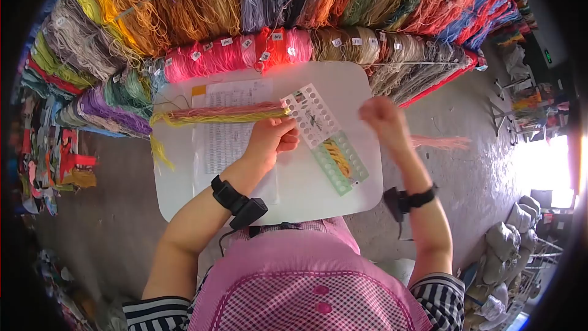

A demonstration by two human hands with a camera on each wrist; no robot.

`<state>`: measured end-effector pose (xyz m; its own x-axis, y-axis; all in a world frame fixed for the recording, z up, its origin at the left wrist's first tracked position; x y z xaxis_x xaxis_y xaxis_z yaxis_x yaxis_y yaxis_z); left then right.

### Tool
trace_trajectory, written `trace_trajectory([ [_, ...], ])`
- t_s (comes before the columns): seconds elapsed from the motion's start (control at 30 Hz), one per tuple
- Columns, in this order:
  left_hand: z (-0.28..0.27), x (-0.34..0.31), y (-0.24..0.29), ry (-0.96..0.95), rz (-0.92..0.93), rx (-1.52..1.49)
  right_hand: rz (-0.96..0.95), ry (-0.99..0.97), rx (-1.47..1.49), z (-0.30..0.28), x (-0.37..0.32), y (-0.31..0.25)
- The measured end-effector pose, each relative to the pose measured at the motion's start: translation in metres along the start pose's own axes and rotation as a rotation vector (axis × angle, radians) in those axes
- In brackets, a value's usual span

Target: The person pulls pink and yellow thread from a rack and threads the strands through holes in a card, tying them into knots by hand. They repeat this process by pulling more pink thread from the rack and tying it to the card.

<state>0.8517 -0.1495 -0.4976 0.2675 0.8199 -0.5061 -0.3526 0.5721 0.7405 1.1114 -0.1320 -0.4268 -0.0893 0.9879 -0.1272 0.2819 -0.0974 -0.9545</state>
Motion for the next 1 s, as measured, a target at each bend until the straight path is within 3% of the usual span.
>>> trace_trajectory([
  [0.07,-0.002,0.009,-0.005,-0.061,0.029,0.082,-0.004,-0.162,-0.028,0.035,0.011,0.047],
  [0.1,0.008,0.004,0.002,0.000,0.042,0.139,0.049,-0.196,-0.021,0.048,0.011,0.068],
  [0.2,0.007,0.003,0.000,0.035,0.178,0.289,0.108,-0.240,0.160,0.069,-0.008,0.035],
  [0.27,0.000,0.000,-0.001,0.016,0.212,0.248,0.044,-0.271,0.115,0.074,-0.014,0.029],
  [0.3,-0.003,-0.002,-0.001,-0.003,0.251,0.208,0.069,-0.312,0.088,0.076,-0.021,0.000],
  [0.47,-0.021,-0.030,0.008,-0.020,0.159,0.142,-0.003,-0.382,0.180,0.097,-0.027,-0.100],
  [0.67,-0.031,-0.041,0.005,-0.037,0.115,0.135,0.003,-0.343,0.158,0.139,0.002,-0.013],
  [0.77,-0.032,-0.046,-0.001,-0.060,0.110,0.116,0.178,-0.228,0.113,0.148,-0.002,0.008],
  [0.9,-0.033,-0.048,-0.002,-0.045,0.228,0.132,0.189,-0.130,-0.004,0.154,-0.011,0.008],
  [0.97,-0.036,-0.048,-0.003,-0.027,0.244,0.160,-0.028,-0.086,-0.255,0.155,-0.016,0.005],
  [1.0,-0.037,-0.048,-0.004,-0.056,0.231,0.175,-0.030,-0.089,-0.253,0.156,-0.018,0.004],
])
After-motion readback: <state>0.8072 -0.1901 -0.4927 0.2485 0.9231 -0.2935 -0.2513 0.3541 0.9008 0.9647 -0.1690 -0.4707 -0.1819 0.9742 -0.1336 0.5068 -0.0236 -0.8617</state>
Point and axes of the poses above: each hand's wrist, its own x-axis towards the middle knuckle, its own z-axis out of the palm, y = z × x, the point moved 4 cm from there along x, towards the middle knuckle, and after that the axes turned 6 degrees about -y, right-handed, at the moved point
